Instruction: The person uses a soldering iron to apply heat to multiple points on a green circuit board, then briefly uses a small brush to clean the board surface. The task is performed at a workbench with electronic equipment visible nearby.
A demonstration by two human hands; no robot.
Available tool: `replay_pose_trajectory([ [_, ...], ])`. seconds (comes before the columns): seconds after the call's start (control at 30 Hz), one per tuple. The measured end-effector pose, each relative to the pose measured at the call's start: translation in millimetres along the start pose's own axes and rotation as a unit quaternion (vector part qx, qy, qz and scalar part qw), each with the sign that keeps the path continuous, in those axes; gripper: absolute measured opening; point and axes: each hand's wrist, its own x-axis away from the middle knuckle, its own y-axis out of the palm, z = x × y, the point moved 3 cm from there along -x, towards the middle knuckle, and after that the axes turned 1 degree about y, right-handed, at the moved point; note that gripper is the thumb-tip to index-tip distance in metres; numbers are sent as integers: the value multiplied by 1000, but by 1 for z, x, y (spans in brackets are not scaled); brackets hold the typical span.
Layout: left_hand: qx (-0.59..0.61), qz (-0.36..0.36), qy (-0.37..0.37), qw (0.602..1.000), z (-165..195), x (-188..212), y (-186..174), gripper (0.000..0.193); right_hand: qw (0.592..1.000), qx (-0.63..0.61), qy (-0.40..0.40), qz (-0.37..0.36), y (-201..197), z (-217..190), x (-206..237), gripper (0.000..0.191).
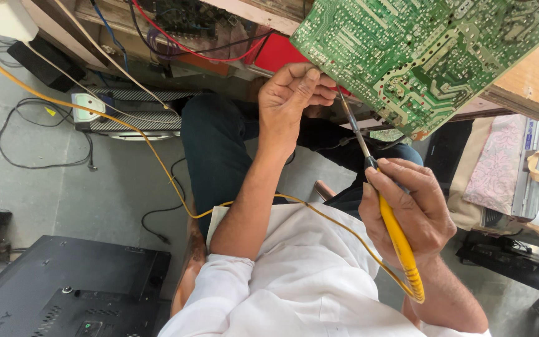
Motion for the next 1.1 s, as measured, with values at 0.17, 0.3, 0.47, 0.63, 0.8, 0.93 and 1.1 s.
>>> replay_pose_trajectory([
  [0.17, -41, 5, -53, 998, -2, 1, 5, 10, 999, -2, -1, 36, -7, 6, 3, 11],
  [0.3, -55, -5, -57, 997, -7, 0, 15, 9, 997, 12, 9, 80, -19, 14, 12, 14],
  [0.47, -77, 14, -74, 994, -14, 0, 25, 10, 994, -24, 19, 104, -30, 31, 33, 18],
  [0.63, -109, 31, -80, 990, -14, -3, 32, 11, 991, -54, 30, 118, -36, 49, 58, 18],
  [0.8, -150, 52, -91, 983, -18, -5, 38, 11, 986, -78, 45, 137, -42, 68, 80, 22],
  [0.93, -146, 63, -89, 983, -24, -4, 41, 10, 984, -83, 66, 140, -41, 84, 97, 24],
  [1.1, -148, 59, -71, 985, -29, -4, 45, 12, 981, -70, 98, 154, -45, 102, 114, 26],
])
